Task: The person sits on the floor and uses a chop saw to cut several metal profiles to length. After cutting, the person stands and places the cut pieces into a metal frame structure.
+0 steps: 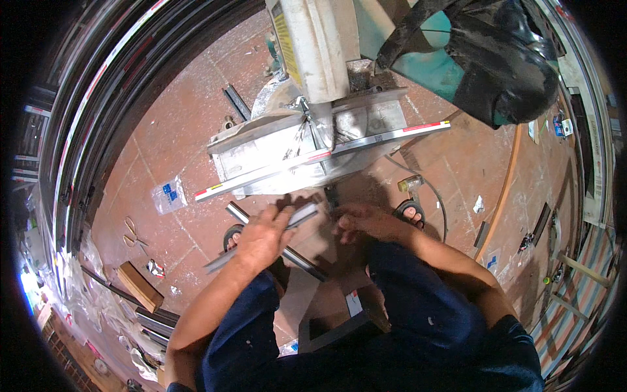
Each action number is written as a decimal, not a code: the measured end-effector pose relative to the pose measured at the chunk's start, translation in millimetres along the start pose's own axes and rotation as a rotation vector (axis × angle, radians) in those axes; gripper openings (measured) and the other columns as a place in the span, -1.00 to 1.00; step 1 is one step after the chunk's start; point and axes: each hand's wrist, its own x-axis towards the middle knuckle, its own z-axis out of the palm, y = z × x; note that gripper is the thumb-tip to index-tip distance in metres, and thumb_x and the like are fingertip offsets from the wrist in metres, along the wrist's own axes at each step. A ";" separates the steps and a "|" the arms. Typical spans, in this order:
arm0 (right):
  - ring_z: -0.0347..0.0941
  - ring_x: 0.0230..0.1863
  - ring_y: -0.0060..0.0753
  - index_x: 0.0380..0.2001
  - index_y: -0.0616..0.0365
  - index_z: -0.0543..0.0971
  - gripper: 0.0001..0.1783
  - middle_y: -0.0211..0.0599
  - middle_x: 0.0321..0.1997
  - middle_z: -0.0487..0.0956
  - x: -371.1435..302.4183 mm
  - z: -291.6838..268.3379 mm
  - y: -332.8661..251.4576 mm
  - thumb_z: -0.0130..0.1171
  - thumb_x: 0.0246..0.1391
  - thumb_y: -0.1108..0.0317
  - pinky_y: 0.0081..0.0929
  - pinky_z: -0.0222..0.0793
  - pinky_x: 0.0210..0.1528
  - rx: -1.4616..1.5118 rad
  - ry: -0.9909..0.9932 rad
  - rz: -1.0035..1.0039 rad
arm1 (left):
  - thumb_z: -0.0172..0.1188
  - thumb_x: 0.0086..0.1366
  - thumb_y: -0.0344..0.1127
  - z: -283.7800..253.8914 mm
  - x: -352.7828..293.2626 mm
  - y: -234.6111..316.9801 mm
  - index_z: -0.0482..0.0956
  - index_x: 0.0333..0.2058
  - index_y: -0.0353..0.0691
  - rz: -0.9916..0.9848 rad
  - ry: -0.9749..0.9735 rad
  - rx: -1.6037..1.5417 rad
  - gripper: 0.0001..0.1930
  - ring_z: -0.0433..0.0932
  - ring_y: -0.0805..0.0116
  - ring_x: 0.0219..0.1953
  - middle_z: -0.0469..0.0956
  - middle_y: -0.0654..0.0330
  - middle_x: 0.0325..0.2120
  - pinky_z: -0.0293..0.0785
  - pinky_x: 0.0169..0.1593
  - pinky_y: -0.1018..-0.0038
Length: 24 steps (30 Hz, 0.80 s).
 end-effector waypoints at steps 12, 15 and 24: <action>0.63 -0.11 -0.43 0.08 -0.03 0.59 -0.62 -0.35 -0.12 0.66 -21.5 -71.6 -32.4 0.33 0.32 0.06 -0.29 0.57 -0.02 0.390 0.650 -0.227 | 0.39 0.27 -0.33 4.3 18.7 21.4 0.55 0.27 -0.20 0.082 -0.011 0.094 -0.42 0.70 -0.20 -0.08 0.61 -0.13 0.01 0.66 0.03 0.02; 0.70 -0.30 -0.38 0.11 0.05 0.51 -0.69 -0.30 -0.18 0.68 -31.8 -90.9 -36.2 0.23 0.46 0.14 -0.33 0.63 -0.27 0.521 0.811 -0.358 | 0.42 0.32 -0.23 8.3 14.9 13.7 0.55 0.26 -0.22 0.072 -0.017 0.031 -0.44 0.71 -0.22 -0.19 0.65 -0.16 -0.08 0.68 0.00 0.01; 0.65 -0.53 -0.41 0.08 0.03 0.47 -0.72 -0.34 -0.34 0.65 -53.6 -175.8 -35.5 0.25 0.48 0.18 -0.58 0.51 -0.58 0.509 0.843 -0.605 | 0.53 0.26 -0.25 -14.9 23.1 19.7 0.45 0.37 -0.28 0.046 0.207 -0.294 -0.26 0.63 -0.10 0.07 0.61 -0.15 0.00 0.57 0.16 0.17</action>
